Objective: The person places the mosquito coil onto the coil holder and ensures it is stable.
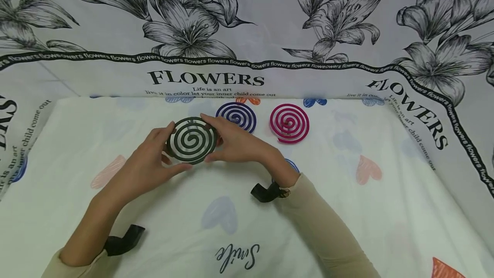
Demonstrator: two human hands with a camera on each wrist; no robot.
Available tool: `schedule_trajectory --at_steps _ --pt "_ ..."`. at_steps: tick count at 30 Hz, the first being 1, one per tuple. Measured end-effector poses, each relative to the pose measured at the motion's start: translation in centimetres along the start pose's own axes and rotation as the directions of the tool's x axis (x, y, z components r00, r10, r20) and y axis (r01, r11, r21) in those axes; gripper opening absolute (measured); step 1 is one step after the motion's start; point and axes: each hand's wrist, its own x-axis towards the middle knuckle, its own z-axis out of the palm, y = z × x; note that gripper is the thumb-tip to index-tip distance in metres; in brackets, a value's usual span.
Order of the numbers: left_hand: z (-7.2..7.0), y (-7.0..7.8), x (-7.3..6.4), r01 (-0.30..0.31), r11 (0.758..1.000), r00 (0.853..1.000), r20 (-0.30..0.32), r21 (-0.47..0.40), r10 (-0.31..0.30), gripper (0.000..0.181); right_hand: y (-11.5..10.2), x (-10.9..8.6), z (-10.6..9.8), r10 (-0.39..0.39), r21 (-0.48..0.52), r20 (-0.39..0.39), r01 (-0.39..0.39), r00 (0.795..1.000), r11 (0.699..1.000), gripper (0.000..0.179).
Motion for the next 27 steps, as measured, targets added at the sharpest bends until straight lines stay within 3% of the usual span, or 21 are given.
schedule_trajectory --at_steps 11,20,24,27 --pt "-1.6 0.4 1.9 -0.020 1.000 1.000 0.011 -0.018 0.020 0.100 -0.2 0.8 -1.6 -0.023 0.091 -0.047 0.027 0.999 0.995 0.103" --pt "-3.6 1.3 3.7 0.048 0.999 0.999 0.009 0.011 -0.048 0.093 -0.5 3.1 -2.7 -0.007 0.218 -0.158 0.042 0.987 0.975 0.087" --pt "-4.3 1.6 4.6 0.075 0.997 0.997 0.014 0.023 -0.075 0.096 -0.7 4.1 -2.9 0.001 0.299 -0.175 0.052 0.985 0.953 0.083" --pt "-4.5 1.3 5.0 0.100 0.995 0.995 0.023 0.013 -0.100 0.104 -0.7 4.7 -2.9 0.006 0.414 -0.174 0.068 0.985 0.908 0.080"
